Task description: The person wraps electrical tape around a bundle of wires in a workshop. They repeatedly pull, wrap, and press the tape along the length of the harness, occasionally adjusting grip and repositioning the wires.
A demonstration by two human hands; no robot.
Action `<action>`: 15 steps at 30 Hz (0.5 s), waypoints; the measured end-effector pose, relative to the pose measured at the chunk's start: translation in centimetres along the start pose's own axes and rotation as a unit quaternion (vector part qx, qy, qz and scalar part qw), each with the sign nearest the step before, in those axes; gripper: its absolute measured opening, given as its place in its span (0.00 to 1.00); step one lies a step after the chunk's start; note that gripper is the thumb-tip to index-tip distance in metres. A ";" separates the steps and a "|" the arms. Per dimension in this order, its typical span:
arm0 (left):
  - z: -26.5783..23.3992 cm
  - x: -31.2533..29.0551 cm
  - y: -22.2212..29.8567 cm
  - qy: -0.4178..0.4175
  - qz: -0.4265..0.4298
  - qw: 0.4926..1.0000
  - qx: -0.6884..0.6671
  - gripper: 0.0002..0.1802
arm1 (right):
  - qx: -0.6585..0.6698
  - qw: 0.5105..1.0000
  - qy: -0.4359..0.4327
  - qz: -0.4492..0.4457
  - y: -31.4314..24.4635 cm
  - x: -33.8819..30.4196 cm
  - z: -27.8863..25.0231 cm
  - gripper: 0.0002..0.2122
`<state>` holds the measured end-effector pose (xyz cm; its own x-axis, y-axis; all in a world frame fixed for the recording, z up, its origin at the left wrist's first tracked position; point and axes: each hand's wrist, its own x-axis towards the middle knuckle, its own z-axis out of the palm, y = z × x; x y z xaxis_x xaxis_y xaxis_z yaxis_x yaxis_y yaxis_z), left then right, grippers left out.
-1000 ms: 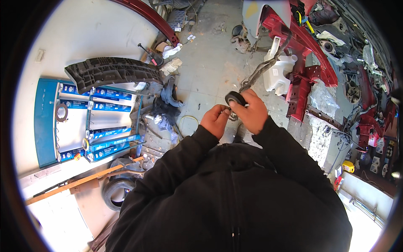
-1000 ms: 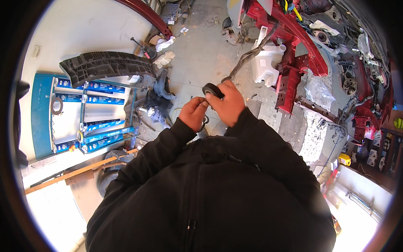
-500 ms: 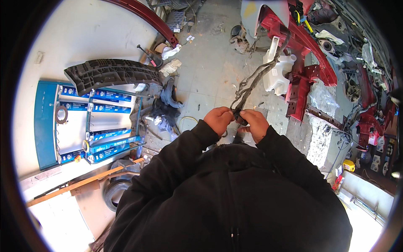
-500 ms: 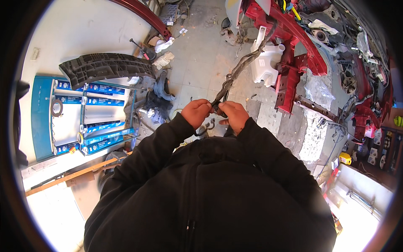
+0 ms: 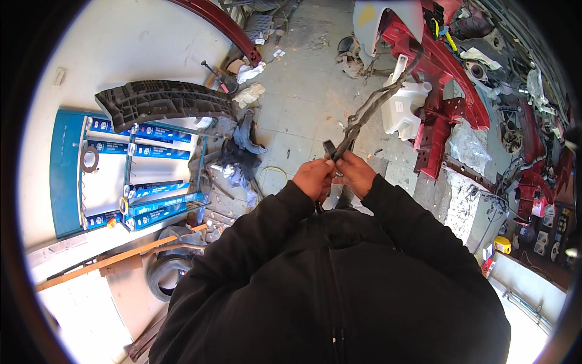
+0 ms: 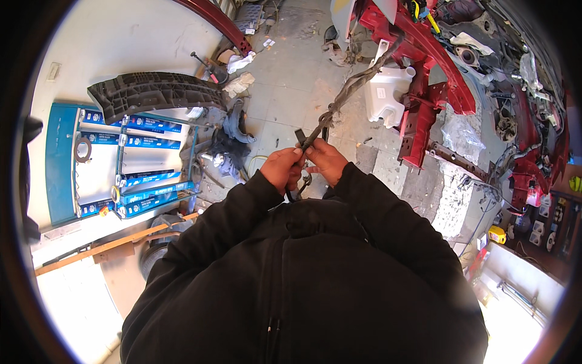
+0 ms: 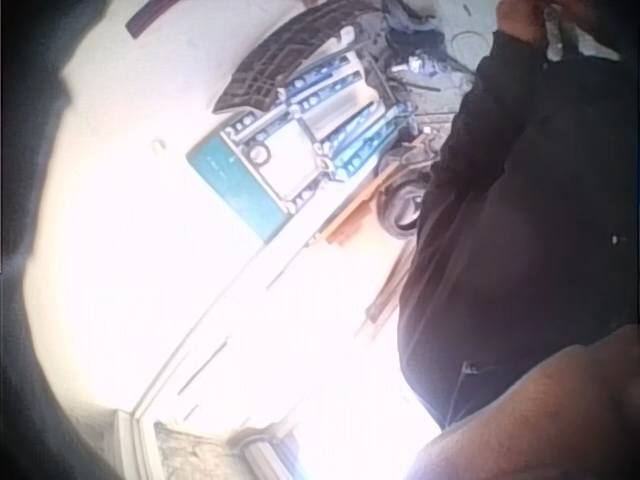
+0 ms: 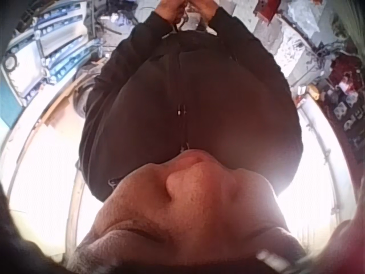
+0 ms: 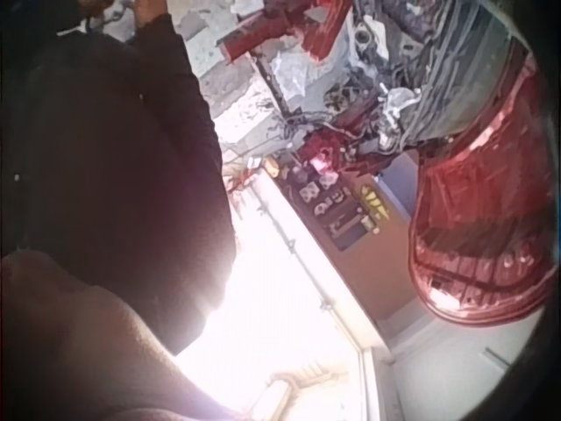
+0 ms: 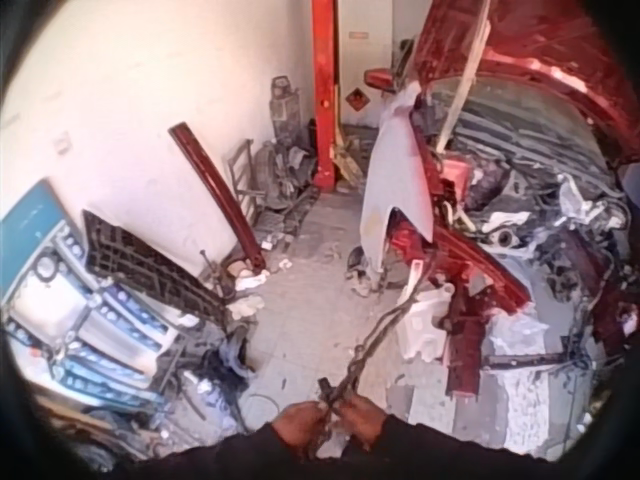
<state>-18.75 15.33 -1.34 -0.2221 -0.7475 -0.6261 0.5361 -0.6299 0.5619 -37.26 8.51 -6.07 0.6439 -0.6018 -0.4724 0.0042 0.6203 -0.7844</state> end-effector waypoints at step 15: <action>-0.1 0.3 -0.8 0.021 0.054 0.998 0.037 0.17 | -0.021 0.982 0.106 -0.154 -2.3 -0.4 1.9 0.26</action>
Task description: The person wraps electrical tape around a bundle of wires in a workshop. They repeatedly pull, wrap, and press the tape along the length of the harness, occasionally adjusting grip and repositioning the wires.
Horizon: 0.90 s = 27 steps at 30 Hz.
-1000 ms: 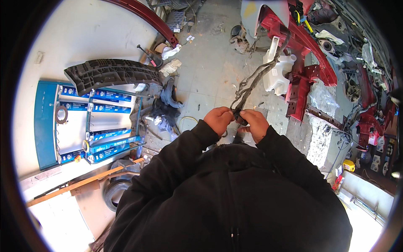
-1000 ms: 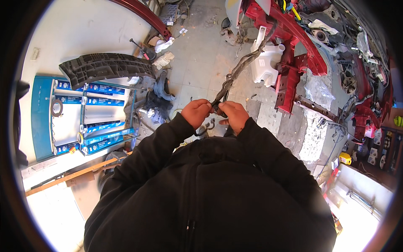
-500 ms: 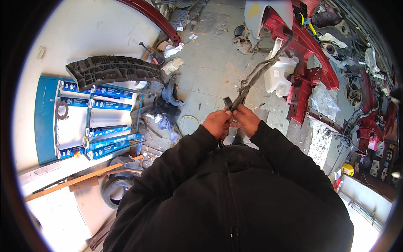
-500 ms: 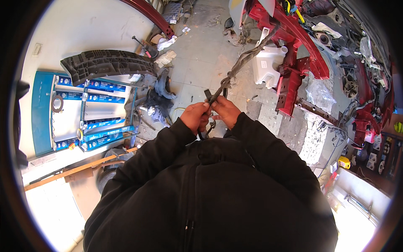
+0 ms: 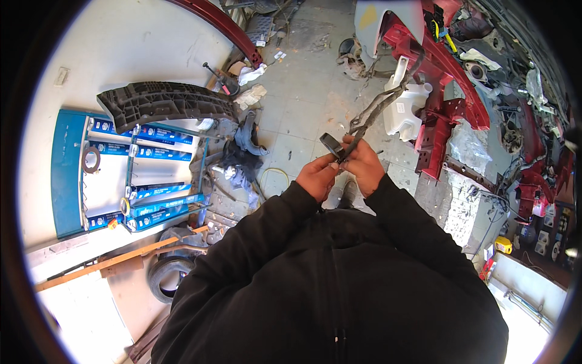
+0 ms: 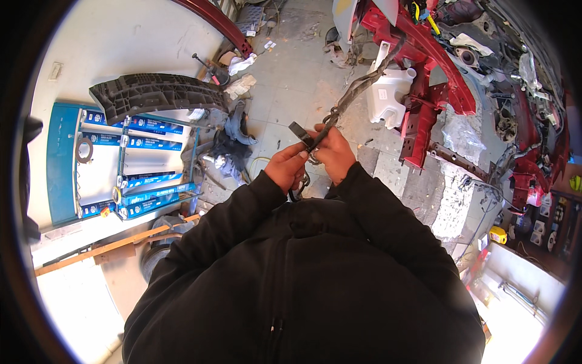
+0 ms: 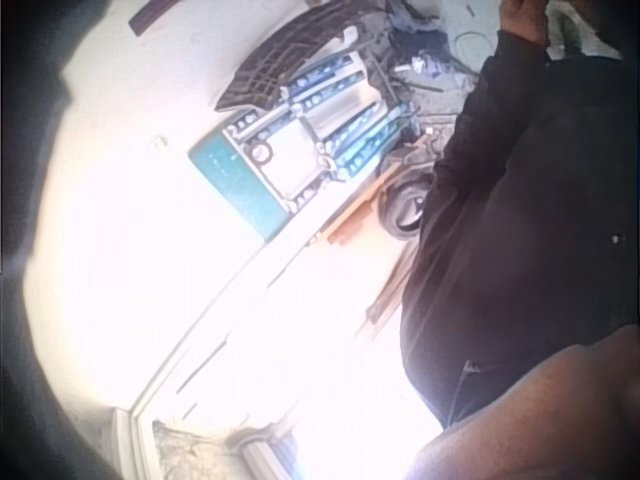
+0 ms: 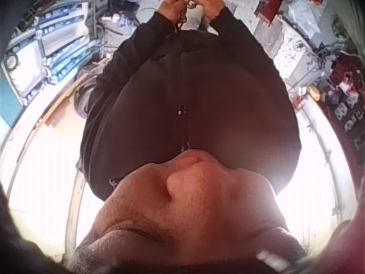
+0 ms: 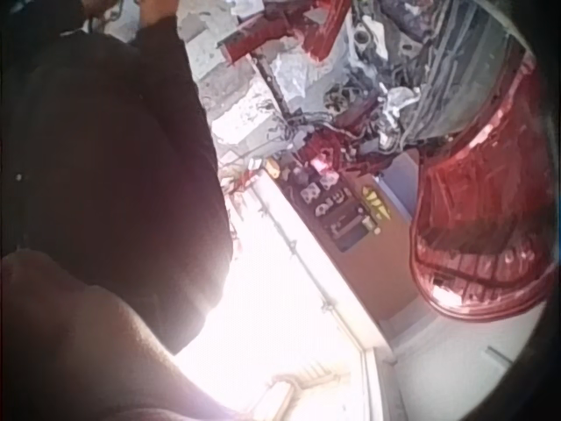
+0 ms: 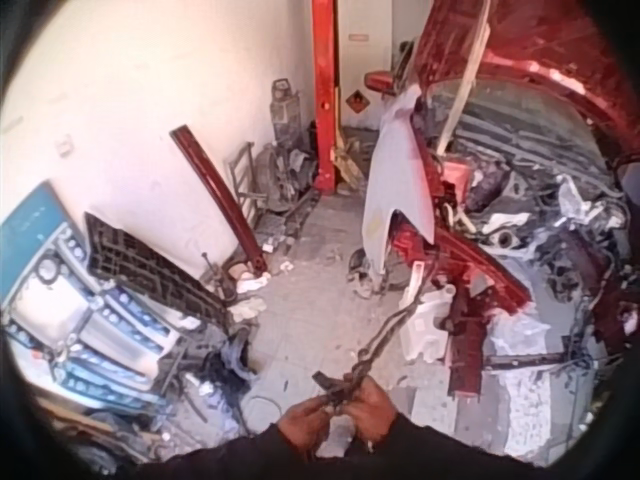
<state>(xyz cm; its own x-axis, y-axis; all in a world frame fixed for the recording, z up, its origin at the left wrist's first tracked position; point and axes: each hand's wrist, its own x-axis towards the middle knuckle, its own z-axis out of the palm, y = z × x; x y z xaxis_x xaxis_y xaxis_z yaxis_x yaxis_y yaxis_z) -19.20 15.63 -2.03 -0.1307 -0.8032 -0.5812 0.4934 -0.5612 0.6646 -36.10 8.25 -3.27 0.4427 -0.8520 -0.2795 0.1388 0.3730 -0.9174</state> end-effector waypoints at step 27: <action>0.1 8.3 6.1 -0.143 0.001 0.857 0.496 0.25 | -0.112 0.993 0.020 0.039 2.3 -2.5 -2.7 0.16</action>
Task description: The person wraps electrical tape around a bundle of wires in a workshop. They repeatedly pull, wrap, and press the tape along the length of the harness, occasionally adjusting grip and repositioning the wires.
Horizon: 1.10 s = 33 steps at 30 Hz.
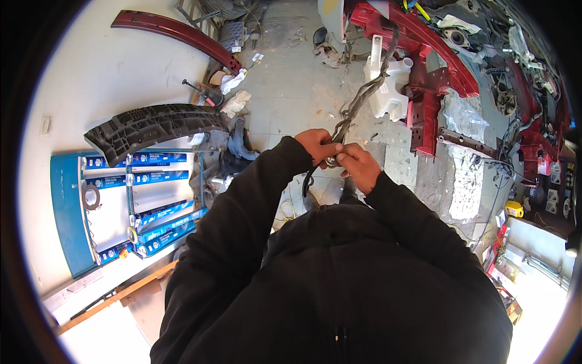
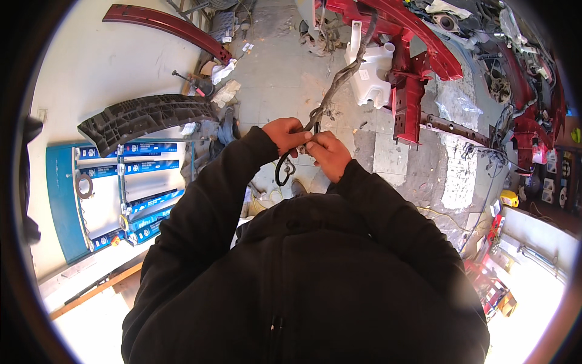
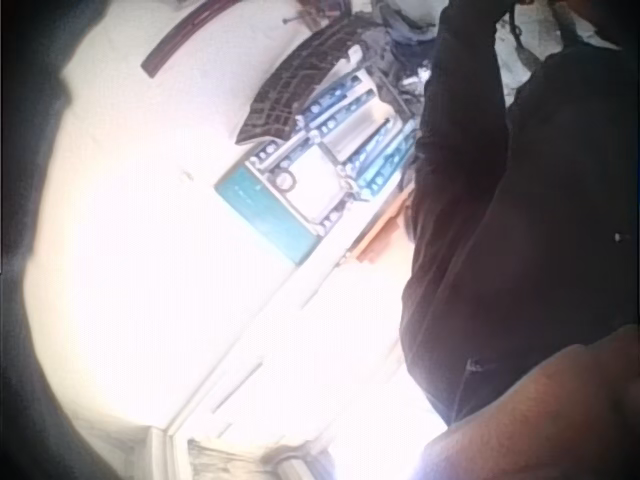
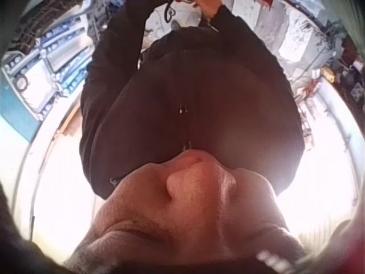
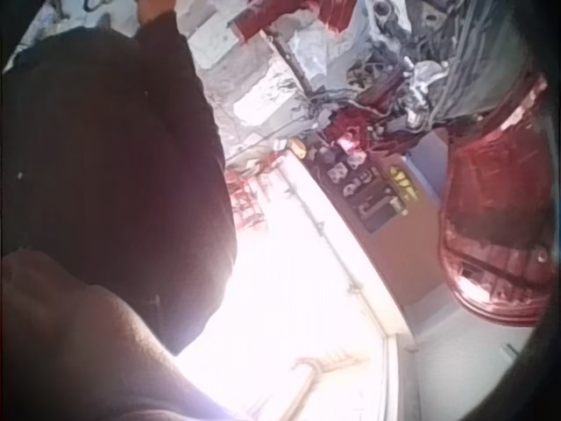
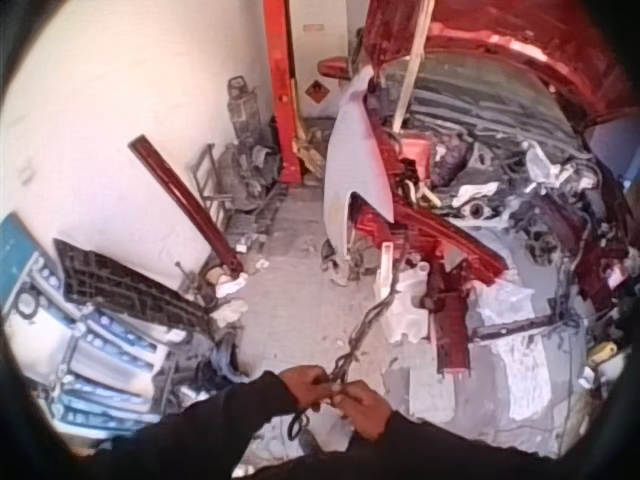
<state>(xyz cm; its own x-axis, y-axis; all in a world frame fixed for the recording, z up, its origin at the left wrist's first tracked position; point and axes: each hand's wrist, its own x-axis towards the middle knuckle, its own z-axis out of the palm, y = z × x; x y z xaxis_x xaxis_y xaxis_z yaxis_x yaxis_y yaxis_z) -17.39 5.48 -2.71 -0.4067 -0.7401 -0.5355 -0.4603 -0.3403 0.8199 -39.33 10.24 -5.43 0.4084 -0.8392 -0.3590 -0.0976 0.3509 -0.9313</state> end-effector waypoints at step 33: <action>-2.9 -1.4 -1.2 0.204 0.046 0.866 0.454 0.17 | 0.123 0.981 0.093 0.118 1.1 -0.2 -6.7 0.15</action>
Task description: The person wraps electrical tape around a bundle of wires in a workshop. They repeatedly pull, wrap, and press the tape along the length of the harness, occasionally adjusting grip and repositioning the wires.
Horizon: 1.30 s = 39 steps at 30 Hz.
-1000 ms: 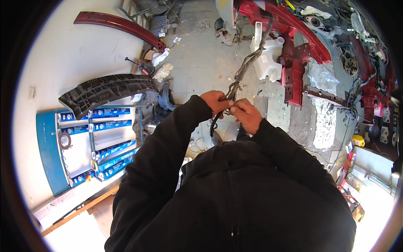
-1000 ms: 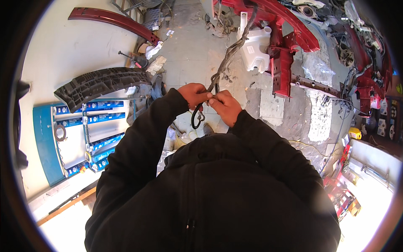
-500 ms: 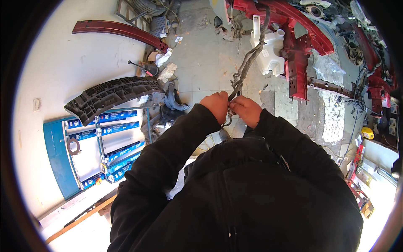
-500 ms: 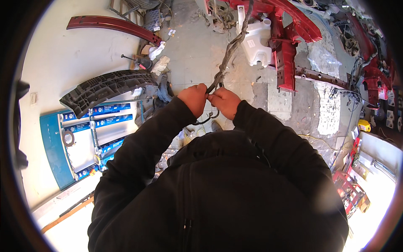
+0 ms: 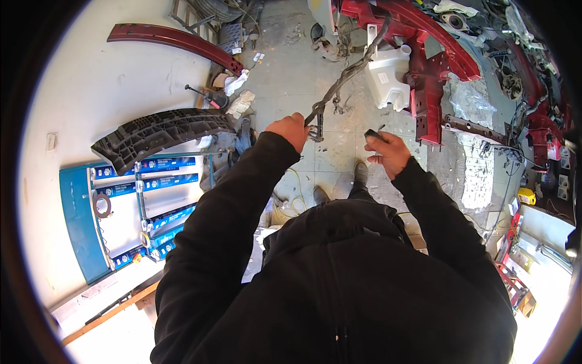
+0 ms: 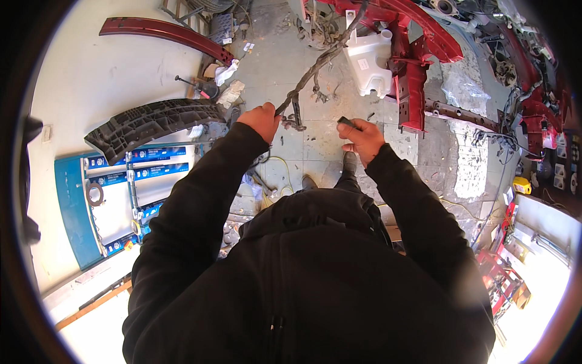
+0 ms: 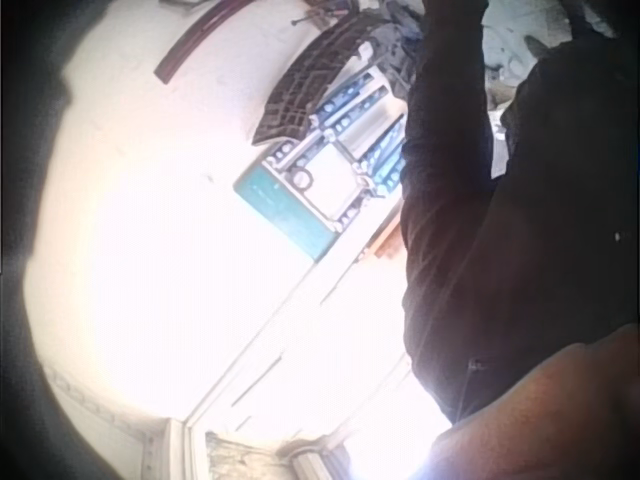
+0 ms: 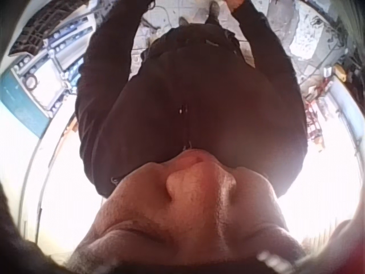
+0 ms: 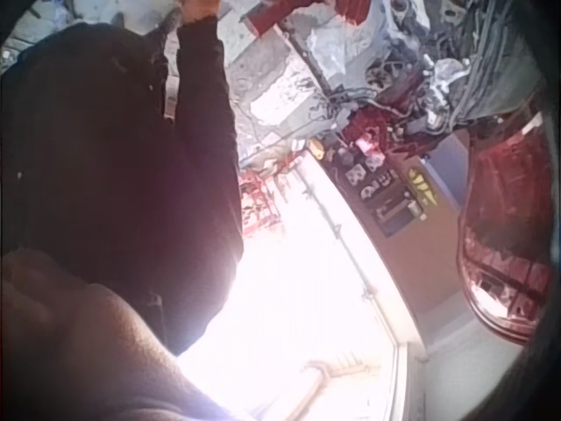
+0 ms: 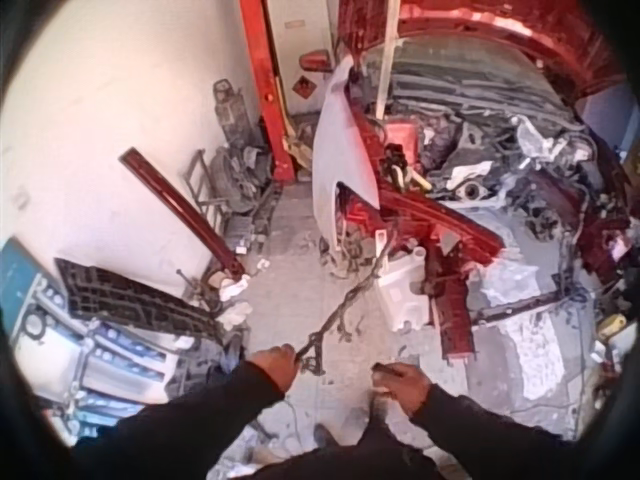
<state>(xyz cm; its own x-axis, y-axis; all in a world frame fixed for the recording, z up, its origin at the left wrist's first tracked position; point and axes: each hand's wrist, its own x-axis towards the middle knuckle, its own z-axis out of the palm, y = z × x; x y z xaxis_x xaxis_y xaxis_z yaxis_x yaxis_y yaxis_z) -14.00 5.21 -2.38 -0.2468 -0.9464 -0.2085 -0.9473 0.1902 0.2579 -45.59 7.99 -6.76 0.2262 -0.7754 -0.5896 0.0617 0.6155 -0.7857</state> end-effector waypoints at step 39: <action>-2.6 -17.7 4.5 0.080 0.209 0.781 -0.582 0.15 | 0.284 0.935 -0.134 -0.167 -10.3 -8.8 17.7 0.09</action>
<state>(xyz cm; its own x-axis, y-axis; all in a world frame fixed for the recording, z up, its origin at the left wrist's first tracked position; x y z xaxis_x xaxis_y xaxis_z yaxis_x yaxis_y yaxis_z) -13.40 22.11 4.95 -0.3684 -0.9031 0.2206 0.0613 0.2132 0.9751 -31.04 10.98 9.87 0.3322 -0.9215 -0.2010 0.6613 0.3796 -0.6470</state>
